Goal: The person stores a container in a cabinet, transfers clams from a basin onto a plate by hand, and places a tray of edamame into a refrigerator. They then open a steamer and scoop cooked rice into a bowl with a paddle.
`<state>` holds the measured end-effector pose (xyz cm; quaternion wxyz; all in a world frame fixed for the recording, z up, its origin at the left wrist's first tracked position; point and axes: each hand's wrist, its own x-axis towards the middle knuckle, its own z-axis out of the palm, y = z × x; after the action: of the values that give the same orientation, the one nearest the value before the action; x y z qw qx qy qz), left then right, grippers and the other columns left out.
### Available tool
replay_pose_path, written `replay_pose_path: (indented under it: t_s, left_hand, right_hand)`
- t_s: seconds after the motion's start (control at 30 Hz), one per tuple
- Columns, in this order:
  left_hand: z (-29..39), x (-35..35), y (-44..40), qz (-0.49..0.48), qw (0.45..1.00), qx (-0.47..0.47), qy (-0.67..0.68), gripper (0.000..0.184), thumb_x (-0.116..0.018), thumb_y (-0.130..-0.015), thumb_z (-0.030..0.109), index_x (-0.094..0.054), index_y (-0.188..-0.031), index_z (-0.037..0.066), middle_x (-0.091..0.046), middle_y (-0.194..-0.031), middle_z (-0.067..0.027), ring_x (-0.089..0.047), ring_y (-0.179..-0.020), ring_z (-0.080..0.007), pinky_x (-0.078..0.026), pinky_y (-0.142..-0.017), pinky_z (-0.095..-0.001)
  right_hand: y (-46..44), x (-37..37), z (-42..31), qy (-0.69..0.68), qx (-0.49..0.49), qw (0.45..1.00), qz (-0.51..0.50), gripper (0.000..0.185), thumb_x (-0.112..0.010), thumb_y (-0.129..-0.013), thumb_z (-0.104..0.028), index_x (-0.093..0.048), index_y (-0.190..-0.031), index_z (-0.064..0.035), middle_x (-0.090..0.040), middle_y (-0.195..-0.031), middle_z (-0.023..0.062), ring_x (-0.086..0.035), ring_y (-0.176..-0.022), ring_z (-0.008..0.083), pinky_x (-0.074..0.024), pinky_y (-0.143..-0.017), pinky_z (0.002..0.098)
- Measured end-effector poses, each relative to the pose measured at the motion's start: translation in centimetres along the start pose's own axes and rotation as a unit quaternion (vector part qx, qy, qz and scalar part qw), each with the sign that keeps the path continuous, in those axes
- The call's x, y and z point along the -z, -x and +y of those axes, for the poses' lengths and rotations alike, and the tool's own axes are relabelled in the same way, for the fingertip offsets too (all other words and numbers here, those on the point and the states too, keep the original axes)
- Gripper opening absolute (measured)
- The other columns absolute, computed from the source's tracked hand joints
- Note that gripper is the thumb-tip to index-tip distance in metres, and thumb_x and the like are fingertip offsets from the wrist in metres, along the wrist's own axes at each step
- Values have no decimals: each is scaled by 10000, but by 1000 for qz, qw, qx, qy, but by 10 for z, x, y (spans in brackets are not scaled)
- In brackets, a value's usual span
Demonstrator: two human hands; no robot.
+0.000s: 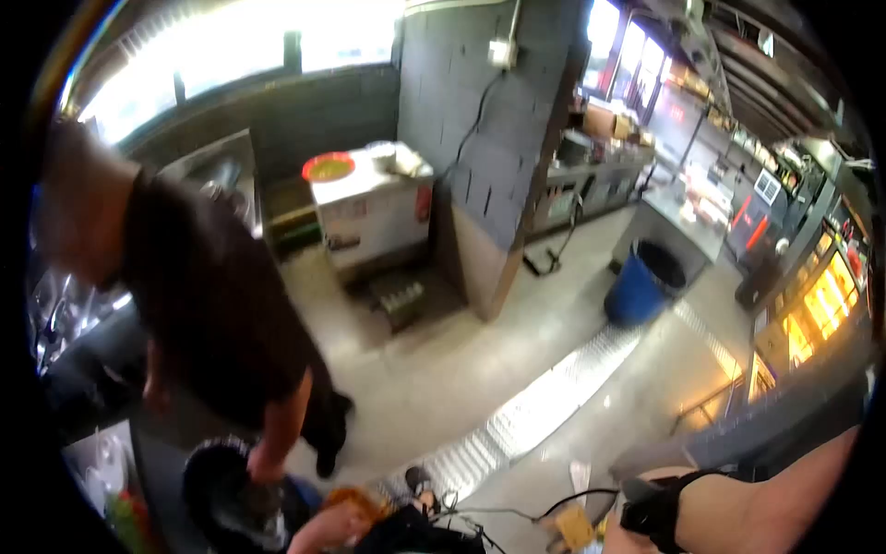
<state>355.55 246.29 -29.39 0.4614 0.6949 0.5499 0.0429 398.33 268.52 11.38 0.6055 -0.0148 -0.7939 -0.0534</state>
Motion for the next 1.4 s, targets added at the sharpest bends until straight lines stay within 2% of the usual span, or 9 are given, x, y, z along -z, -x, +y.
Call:
replay_pose_path:
  t_s: [0.1,0.13,0.2,0.27,0.73,0.87,1.1,1.23,1.4]
  left_hand:
    - [44,44,-71,180,979,50,84,255,-554,-942,275,-625,-1072,67,-638,-896,-145,-621,-811,-301,-485,-703,-407]
    - [96,138,-65,132,976,77,152,210,-549,-856,194,-596,-713,47,-551,-549,-101,-522,-486,-218,-411,-480,-384]
    - [13,130,-129,40,981,180,64,298,-594,-870,315,-635,-949,31,-632,-898,-203,-603,-844,-376,-489,-770,-433]
    - [39,185,-158,114,981,148,49,294,-596,-878,301,-615,-1028,49,-599,-1014,-194,-584,-937,-383,-486,-793,-440]
    - [-99,458,-398,269,920,281,43,275,-622,-856,272,-614,-1020,52,-622,-1032,-181,-605,-957,-358,-497,-829,-420]
    - [-54,564,-426,364,870,303,139,287,-642,-829,225,-623,-1026,17,-651,-990,-203,-622,-935,-363,-503,-811,-414]
    - [-152,667,-474,431,833,306,163,232,-652,-806,188,-632,-957,13,-650,-935,-191,-630,-897,-344,-509,-796,-394]
    - [-216,803,-542,477,842,242,73,155,-612,-809,162,-602,-884,26,-600,-899,-186,-584,-871,-368,-488,-771,-436]
    - [-250,1002,-653,578,773,206,159,161,-626,-836,168,-540,-822,32,-580,-811,-163,-574,-780,-337,-475,-698,-404]
  right_hand:
    - [2,-40,122,0,-29,999,32,186,-518,-908,-132,-622,-990,-2,-653,-840,80,-591,-681,137,-478,-603,261]
    - [-13,-76,139,-1,-29,999,40,180,-524,-905,-125,-624,-990,-2,-654,-840,79,-593,-683,136,-479,-605,261]
    - [-24,-105,215,-12,-47,997,53,168,-536,-900,-111,-628,-989,-2,-657,-841,77,-596,-687,135,-482,-609,262]
    - [-27,-137,275,-31,-57,996,67,158,-548,-895,-98,-632,-989,-2,-661,-842,76,-599,-691,134,-484,-613,262]
    - [-39,-423,716,-232,-227,942,85,129,-632,-860,-3,-659,-986,-5,-682,-850,64,-623,-719,129,-501,-641,267]
    - [-9,-613,856,-316,-417,845,-112,172,-636,-871,-71,-656,-1030,-11,-662,-805,62,-616,-692,106,-502,-611,237]
    - [138,-954,1047,-251,-637,683,-255,295,-660,-874,-217,-557,-1022,17,-619,-767,89,-610,-631,168,-511,-525,302]
    - [176,-1032,1101,-363,-776,453,-246,584,-604,-896,-371,-414,-1248,55,-462,-1177,273,-571,-970,399,-541,-779,484]
    - [191,-1090,1147,-448,-841,269,-140,663,-562,-932,-349,-245,-1327,79,-380,-1264,360,-519,-1090,471,-513,-871,530]
